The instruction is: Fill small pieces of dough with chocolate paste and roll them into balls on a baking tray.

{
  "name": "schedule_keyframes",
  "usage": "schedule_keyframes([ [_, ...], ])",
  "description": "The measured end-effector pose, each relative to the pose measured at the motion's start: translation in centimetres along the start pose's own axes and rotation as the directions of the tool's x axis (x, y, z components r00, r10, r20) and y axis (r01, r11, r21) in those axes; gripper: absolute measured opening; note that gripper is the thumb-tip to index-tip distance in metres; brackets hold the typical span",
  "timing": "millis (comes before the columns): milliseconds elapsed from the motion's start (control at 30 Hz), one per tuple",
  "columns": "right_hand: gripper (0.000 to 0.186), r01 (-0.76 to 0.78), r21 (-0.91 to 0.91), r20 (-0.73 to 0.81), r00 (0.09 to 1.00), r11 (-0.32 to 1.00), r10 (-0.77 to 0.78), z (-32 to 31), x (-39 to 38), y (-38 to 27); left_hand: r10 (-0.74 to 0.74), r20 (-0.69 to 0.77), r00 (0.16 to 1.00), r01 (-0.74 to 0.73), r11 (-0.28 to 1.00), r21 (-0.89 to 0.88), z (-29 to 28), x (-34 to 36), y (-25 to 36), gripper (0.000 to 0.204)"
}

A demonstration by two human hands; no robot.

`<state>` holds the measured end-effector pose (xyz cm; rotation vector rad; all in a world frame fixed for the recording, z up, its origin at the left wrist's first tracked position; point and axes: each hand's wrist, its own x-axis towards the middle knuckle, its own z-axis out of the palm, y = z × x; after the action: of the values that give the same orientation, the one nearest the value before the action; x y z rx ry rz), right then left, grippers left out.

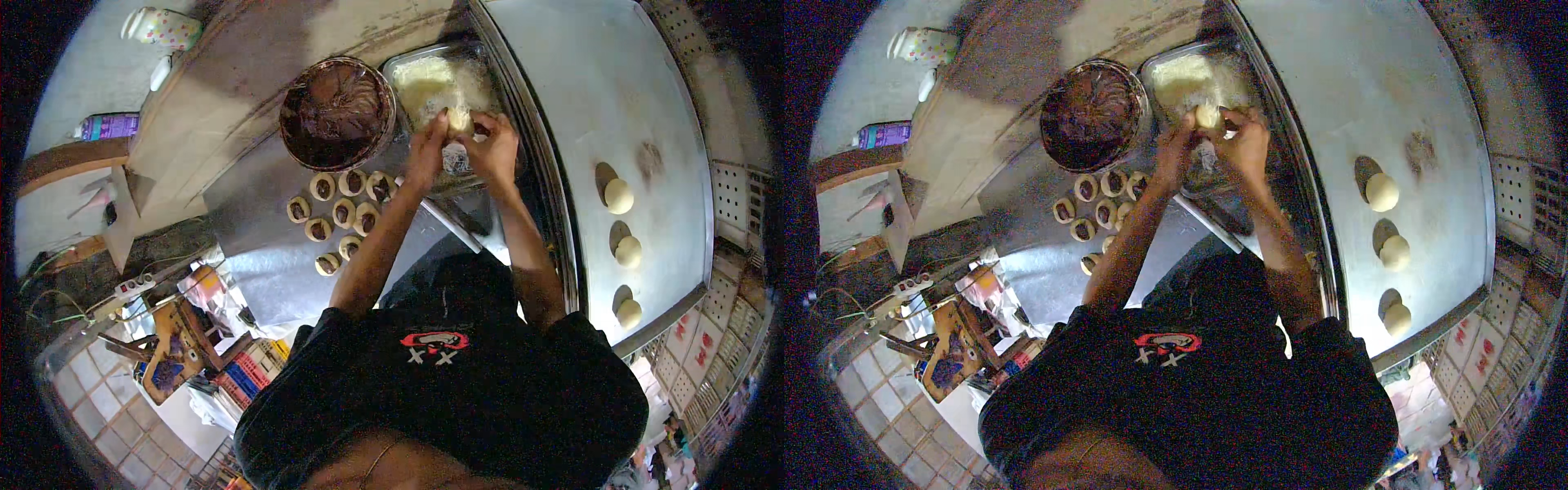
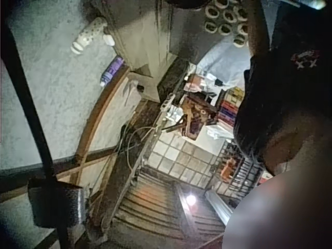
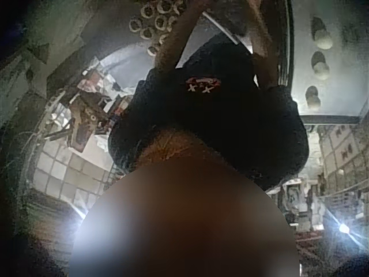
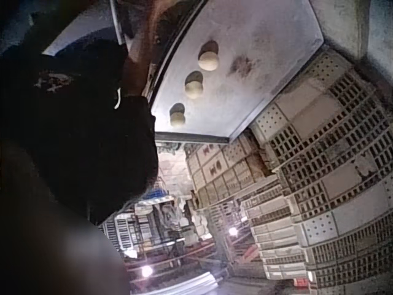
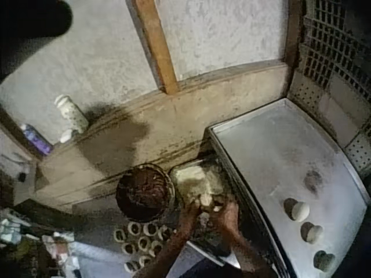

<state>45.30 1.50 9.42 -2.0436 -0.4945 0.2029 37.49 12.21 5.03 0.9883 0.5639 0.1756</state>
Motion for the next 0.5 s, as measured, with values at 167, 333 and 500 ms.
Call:
schedule_keyframes([
  [167,0.029,0.107,0.177,0.195,0.971,0.978,-0.142,-1.1,0.1,-0.5,0.279,-0.029,0.960,-0.246,0.888,0.389,0.4,-1.3,1.4,0.041],
  [333,0.047,-0.109,0.415,0.301,0.953,0.903,-0.023,-1.2,0.1,-0.3,0.234,-0.073,0.970,-0.240,0.966,-0.094,0.9,-1.5,1.5,0.037],
  [500,0.031,0.095,0.136,0.245,0.961,0.986,-0.127,-2.4,-0.3,-0.3,0.079,-0.193,0.978,-0.111,0.981,-0.160,0.4,-2.7,3.0,0.029],
])
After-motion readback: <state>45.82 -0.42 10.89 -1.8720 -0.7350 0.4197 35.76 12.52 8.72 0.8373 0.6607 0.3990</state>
